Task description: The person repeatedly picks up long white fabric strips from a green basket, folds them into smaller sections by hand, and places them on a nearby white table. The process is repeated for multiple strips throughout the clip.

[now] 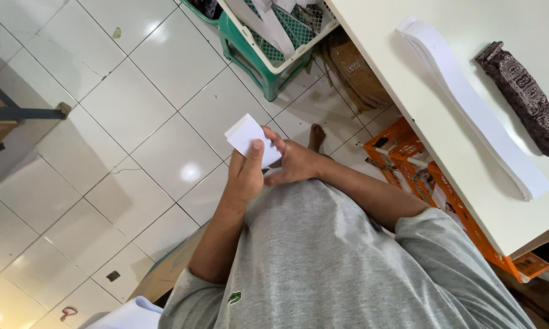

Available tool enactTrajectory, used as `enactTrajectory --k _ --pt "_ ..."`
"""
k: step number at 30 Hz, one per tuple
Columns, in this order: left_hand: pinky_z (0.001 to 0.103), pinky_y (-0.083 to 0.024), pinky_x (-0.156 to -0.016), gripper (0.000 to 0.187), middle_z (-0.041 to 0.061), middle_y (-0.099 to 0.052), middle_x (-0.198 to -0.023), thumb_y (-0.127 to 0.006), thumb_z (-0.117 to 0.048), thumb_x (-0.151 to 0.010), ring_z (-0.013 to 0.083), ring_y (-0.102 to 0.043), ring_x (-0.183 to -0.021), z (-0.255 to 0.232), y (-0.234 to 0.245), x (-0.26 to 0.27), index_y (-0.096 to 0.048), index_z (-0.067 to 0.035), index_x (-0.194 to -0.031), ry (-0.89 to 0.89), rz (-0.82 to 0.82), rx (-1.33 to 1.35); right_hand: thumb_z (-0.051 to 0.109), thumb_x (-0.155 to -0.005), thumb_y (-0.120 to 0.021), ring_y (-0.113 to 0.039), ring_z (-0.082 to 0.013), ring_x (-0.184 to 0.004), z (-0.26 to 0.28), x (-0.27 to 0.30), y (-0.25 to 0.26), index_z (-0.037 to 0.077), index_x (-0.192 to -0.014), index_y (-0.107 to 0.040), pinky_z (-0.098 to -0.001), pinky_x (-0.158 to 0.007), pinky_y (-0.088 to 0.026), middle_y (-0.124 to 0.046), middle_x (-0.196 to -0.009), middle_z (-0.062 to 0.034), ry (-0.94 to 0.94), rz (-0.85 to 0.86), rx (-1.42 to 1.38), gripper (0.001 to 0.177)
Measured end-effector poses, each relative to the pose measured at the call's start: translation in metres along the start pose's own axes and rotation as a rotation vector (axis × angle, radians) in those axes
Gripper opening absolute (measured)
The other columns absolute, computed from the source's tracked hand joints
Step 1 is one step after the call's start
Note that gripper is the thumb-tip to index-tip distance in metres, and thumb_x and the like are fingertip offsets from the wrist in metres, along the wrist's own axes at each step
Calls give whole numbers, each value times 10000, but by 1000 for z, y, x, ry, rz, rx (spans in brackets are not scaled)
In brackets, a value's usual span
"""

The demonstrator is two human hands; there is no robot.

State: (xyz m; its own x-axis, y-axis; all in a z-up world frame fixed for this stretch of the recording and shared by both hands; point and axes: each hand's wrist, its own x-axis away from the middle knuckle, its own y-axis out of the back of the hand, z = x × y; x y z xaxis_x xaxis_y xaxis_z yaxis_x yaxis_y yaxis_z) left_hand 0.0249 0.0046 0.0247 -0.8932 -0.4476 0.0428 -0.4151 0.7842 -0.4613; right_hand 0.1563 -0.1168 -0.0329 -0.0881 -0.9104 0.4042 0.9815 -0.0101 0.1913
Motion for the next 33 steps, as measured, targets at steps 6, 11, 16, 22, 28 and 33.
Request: enactTrajectory --k 6,11,16,22,28,33 --pt "459 -551 -938 351 115 -633 -992 -485 -376 -1168 266 -674 -962 -45 69 13 -561 -45 -1255 -355 -250 265 275 -749 -830 -752 -292 -914 -1 -7 21 45 -1056 -763 -400 -859 -588 -778 -998 -155 105 -65 396 389" --pt "457 -582 -932 337 94 -650 -993 -466 -385 -1183 284 -710 -933 -62 145 54 -533 -79 -1308 -504 -514 227 360 -791 -815 -747 -298 -921 -25 18 39 111 -1086 -758 -425 -883 -553 -776 -996 -125 -266 24 565 390" --pt "419 -535 -838 392 93 -639 -1005 -495 -418 -1151 293 -686 -898 -48 187 92 -514 -73 -1338 -497 -740 292 336 -822 -813 -713 -316 -961 -46 50 61 112 -1105 -774 -440 -871 -548 -759 -1037 -127 -334 82 561 363" --pt "398 -516 -864 493 115 -605 -1132 -527 -444 -1132 271 -618 -973 -13 225 124 -511 -32 -1402 -500 -929 254 174 -796 -860 -741 -204 -856 -58 64 85 51 -1049 -758 -368 -796 -580 -777 -959 -108 -428 -28 251 300" --pt "427 -560 -960 468 105 -581 -1252 -547 -327 -1078 261 -632 -1159 15 239 145 -487 -25 -1429 -368 -1127 253 -25 -870 -773 -718 -131 -904 -44 62 91 12 -1077 -657 -277 -786 -610 -734 -1016 -106 -70 -395 -346 241" --pt "476 -570 -949 428 112 -604 -1213 -583 -268 -1034 273 -650 -1124 21 243 157 -492 -30 -1378 -365 -1216 348 -88 -985 -699 -715 -153 -1006 -17 47 90 -1 -1136 -640 -306 -916 -616 -716 -1103 -125 229 -384 -544 184"
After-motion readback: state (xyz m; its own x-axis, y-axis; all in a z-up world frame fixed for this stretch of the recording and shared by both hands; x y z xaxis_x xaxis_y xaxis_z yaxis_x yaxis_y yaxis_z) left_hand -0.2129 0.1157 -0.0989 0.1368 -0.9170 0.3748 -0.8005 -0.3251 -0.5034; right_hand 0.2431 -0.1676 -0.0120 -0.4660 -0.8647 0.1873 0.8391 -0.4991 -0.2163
